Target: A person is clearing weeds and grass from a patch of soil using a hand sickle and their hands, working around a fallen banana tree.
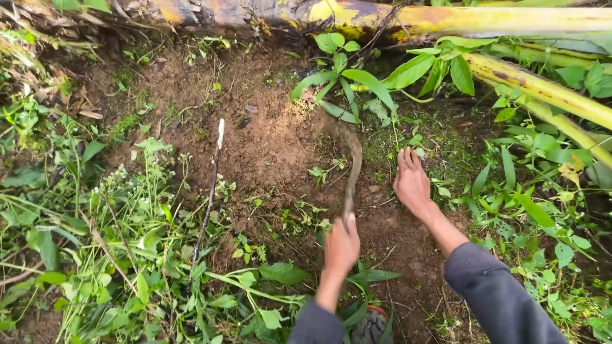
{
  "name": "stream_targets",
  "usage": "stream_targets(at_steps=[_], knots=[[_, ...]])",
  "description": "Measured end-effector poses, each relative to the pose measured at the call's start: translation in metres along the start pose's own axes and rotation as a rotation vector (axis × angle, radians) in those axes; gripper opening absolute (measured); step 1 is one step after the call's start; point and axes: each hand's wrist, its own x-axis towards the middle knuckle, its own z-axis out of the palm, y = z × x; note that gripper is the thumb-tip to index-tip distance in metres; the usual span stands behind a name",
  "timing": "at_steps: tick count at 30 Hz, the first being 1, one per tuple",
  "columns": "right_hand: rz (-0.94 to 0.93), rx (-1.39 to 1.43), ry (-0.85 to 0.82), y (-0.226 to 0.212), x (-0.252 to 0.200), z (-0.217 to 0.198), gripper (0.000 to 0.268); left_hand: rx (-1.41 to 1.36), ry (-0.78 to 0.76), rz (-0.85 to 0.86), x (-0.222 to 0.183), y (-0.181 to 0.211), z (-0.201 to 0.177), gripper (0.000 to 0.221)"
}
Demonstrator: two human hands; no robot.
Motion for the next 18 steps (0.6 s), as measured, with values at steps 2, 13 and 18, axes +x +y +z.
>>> stream_targets(at_steps=[2, 13, 18], knots=[[0.025, 0.007, -0.031, 0.000, 0.001, -0.005, 0.053, 0.091, 0.081, 0.041, 0.043, 0.004, 0.000, 0.060], [-0.034, 0.024, 0.015, -0.006, 0.003, -0.026, 0.072, 0.004, 0.122, 0.031, 0.016, -0.054, 0.036, 0.037], [0.013, -0.030, -0.083, -0.003, -0.003, -0.026, 0.055, 0.094, 0.101, 0.015, 0.003, 0.003, 0.005, 0.049]])
